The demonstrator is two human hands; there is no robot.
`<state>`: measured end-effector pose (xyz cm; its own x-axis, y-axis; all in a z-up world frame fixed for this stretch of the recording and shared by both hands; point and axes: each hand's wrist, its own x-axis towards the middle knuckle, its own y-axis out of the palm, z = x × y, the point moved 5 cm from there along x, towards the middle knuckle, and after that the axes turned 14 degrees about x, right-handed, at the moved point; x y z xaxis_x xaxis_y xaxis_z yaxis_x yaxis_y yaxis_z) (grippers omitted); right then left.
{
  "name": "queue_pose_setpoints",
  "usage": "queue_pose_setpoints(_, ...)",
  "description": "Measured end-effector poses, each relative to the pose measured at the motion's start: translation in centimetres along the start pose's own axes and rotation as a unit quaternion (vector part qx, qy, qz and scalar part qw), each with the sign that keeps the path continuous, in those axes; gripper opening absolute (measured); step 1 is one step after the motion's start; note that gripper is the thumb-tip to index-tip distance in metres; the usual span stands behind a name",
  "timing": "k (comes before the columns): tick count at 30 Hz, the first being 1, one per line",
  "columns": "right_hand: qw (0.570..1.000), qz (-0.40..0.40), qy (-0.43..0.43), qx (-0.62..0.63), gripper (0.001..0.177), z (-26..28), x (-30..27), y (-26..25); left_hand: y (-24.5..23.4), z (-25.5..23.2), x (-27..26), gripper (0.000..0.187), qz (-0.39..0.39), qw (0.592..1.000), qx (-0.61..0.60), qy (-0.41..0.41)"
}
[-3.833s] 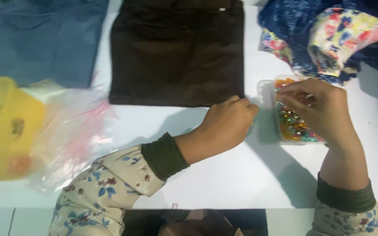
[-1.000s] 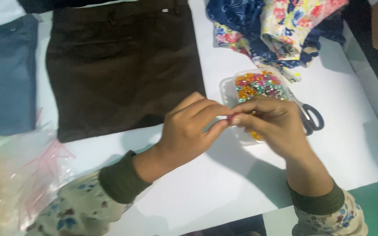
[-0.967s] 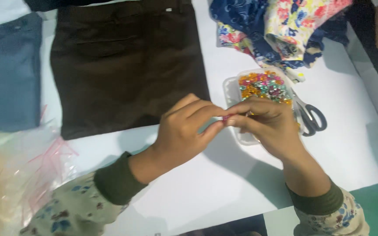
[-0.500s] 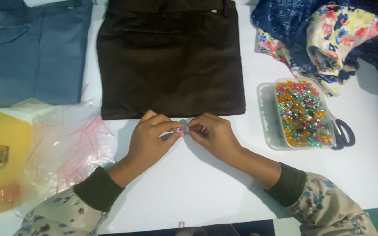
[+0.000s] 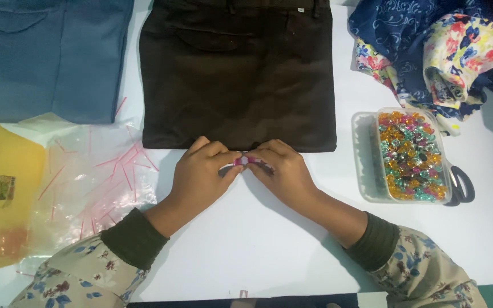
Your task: Sorting small buttons by color and placing them into small plastic bags for packaging
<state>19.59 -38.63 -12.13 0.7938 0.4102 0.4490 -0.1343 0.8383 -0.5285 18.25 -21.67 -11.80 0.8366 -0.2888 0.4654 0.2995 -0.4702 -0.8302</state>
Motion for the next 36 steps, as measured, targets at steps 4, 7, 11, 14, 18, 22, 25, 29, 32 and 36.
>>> queue_pose_setpoints(4,1.0,-0.011,0.004,0.014,0.015,0.7,0.0,-0.6,-0.3,-0.2,0.4,0.019,0.003,1.0,-0.011,0.005)
queue_pose_setpoints(7,1.0,-0.007,0.016,0.012,0.019,1.1,-0.3,-1.5,-0.7,-0.8,0.7,0.022,0.0,1.0,-0.014,0.008)
queue_pose_setpoints(11,0.999,-0.038,0.015,0.018,0.019,2.2,-1.0,-3.9,-1.6,-2.7,0.7,0.018,-0.083,0.993,-0.055,0.057)
queue_pose_setpoints(14,0.998,-0.062,0.018,0.014,0.02,2.7,-1.8,-6.6,-1.5,-4.9,0.9,0.014,-0.11,0.987,-0.07,0.092)
queue_pose_setpoints(18,0.996,-0.085,0.032,0.025,0.026,1.4,-3.2,-12.0,-0.9,-9.0,2.4,0.012,-0.103,0.981,-0.093,0.137)
queue_pose_setpoints(22,0.981,-0.157,0.069,-0.087,0.014,-1.0,-4.7,-19.9,1.4,-13.6,4.9,0.011,-0.1,0.974,-0.12,0.163)
queue_pose_setpoints(25,0.973,-0.157,0.049,-0.162,0.018,-3.0,-6.4,-25.4,3.5,-17.4,7.4,0.012,-0.068,0.969,-0.139,0.191)
queue_pose_setpoints(29,0.95,-0.123,0.207,-0.2,0.013,-6.7,-8.6,-29.6,9.3,-20.5,12.1,0.014,-0.051,0.971,-0.14,0.187)
queue_pose_setpoints(32,0.95,-0.093,0.233,-0.187,0.014,-8.3,-9.6,-30.1,13.0,-21.8,15.5,0.018,-0.032,0.976,-0.127,0.171)
queue_pose_setpoints(36,0.963,-0.027,0.208,-0.172,0.024,-8.4,-9.2,-29.4,16.9,-22.6,18.2,0.032,0.017,0.988,-0.052,0.147)
